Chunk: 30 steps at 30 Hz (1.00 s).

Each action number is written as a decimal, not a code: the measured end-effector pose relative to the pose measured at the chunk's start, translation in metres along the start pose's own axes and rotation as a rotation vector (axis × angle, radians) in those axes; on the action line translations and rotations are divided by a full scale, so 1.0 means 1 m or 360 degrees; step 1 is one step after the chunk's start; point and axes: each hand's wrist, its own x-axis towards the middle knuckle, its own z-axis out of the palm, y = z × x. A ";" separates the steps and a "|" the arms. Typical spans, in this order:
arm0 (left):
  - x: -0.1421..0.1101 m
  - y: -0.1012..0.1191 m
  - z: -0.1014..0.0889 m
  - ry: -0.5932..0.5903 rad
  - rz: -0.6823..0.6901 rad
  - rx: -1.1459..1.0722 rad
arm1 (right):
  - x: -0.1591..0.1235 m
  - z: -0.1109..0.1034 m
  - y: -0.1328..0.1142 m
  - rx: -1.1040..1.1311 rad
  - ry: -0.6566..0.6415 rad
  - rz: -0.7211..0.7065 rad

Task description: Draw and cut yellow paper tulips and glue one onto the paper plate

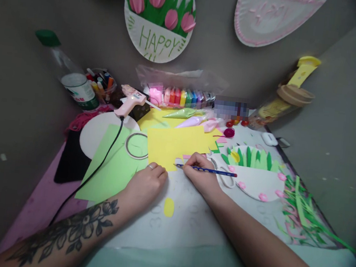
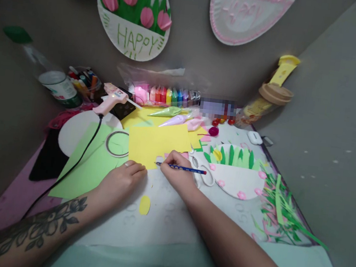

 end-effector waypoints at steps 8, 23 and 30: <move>0.000 0.000 0.001 -0.0011 -0.0009 -0.0044 | -0.003 -0.004 0.000 0.0023 -0.0066 0.0056; 0.001 0.000 0.000 -0.0035 -0.0014 0.0012 | -0.005 0.002 -0.005 0.0077 -0.0155 0.0066; 0.001 0.000 0.000 -0.0044 -0.0031 -0.0005 | -0.002 0.009 -0.004 0.0118 -0.0093 0.0017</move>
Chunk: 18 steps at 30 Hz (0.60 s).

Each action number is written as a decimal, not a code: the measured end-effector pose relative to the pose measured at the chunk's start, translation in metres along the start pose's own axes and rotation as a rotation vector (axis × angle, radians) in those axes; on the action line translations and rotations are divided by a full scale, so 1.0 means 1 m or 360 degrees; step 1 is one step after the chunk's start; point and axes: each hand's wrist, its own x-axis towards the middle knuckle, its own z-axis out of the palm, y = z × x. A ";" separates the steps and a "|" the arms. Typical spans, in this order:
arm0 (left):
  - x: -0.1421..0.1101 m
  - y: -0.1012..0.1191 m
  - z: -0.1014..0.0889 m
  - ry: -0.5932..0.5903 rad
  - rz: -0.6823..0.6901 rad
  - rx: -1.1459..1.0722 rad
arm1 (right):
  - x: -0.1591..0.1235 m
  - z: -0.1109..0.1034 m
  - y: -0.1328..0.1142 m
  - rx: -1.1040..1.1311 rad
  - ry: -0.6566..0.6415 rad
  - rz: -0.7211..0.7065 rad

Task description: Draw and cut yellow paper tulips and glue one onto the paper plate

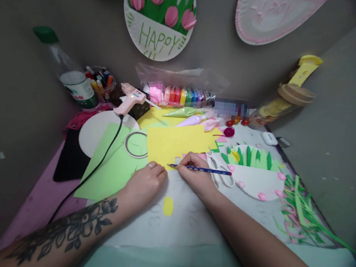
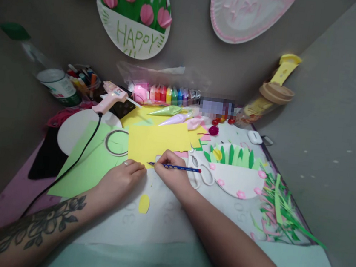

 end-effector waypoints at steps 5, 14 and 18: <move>0.001 0.000 -0.001 -0.0022 0.0001 -0.0009 | 0.004 0.005 0.005 -0.0025 0.0101 0.0033; 0.001 0.001 -0.003 -0.0077 -0.0016 0.0005 | 0.005 0.006 0.005 -0.0069 0.0077 0.0021; 0.001 0.001 -0.002 -0.0057 -0.0009 -0.0004 | 0.005 0.006 0.006 -0.0053 0.0033 -0.0012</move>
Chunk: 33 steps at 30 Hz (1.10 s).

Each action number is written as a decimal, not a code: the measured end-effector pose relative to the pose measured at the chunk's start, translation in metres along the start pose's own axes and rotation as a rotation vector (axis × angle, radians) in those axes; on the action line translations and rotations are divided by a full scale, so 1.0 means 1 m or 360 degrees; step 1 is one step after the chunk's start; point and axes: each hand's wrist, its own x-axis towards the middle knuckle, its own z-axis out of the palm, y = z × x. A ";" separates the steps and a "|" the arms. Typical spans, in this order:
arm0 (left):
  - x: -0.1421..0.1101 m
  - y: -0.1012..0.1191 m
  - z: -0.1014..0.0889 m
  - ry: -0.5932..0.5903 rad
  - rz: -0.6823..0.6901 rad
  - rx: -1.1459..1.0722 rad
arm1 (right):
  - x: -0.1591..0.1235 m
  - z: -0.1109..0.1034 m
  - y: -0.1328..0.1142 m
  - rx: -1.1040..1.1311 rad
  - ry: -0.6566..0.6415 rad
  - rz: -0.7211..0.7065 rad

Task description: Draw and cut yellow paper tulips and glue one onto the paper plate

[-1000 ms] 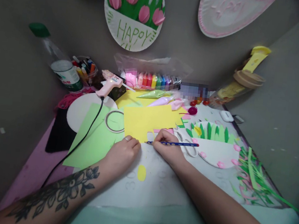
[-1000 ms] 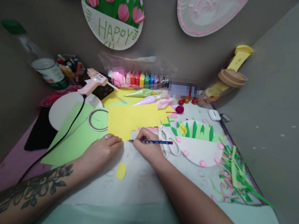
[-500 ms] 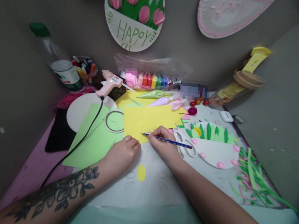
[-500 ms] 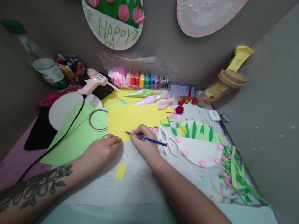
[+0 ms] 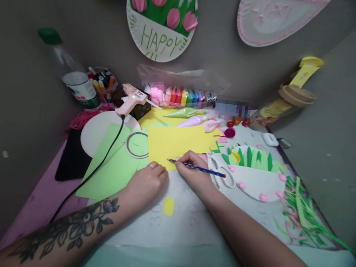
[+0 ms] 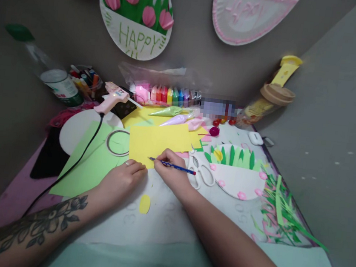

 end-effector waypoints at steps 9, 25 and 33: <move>-0.001 0.000 -0.001 -0.0005 0.0012 0.0060 | -0.002 -0.002 0.002 0.0017 -0.0067 -0.0047; -0.001 0.001 0.000 0.0036 0.0020 0.0008 | -0.009 -0.012 -0.007 0.0038 -0.0151 0.0172; 0.000 -0.001 0.000 0.0007 0.0015 0.0026 | -0.006 -0.014 -0.007 0.0058 -0.0015 0.0047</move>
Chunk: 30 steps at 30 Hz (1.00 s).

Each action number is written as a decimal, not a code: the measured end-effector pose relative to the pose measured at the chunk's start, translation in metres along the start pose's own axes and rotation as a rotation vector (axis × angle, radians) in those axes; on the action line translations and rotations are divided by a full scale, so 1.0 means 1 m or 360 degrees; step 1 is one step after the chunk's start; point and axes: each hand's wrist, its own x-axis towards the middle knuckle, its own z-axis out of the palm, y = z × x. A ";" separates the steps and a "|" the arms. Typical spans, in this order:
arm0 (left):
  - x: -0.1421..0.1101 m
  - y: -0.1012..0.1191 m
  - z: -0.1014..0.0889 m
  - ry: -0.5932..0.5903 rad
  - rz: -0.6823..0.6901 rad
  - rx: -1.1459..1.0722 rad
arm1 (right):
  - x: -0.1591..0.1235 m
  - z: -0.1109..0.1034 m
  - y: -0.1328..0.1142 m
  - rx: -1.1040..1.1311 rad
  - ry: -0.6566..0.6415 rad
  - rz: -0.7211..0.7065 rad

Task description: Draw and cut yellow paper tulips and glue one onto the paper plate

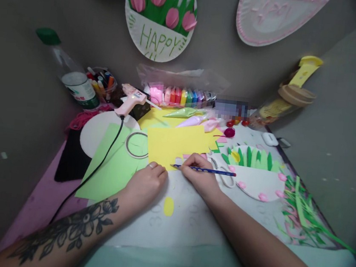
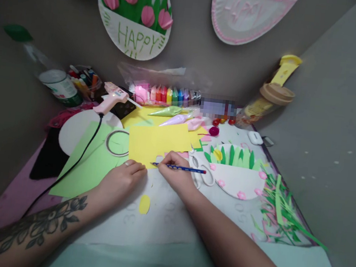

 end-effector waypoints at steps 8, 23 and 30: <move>-0.001 0.000 0.001 0.0052 0.0015 0.0000 | 0.004 0.006 0.002 -0.0086 -0.0115 -0.0085; -0.001 -0.001 0.003 0.0060 0.0012 0.0022 | 0.005 0.005 -0.001 0.0022 -0.0138 0.0053; -0.001 0.000 0.001 0.0065 0.0013 0.0014 | 0.003 0.003 0.000 -0.0011 -0.0147 0.0040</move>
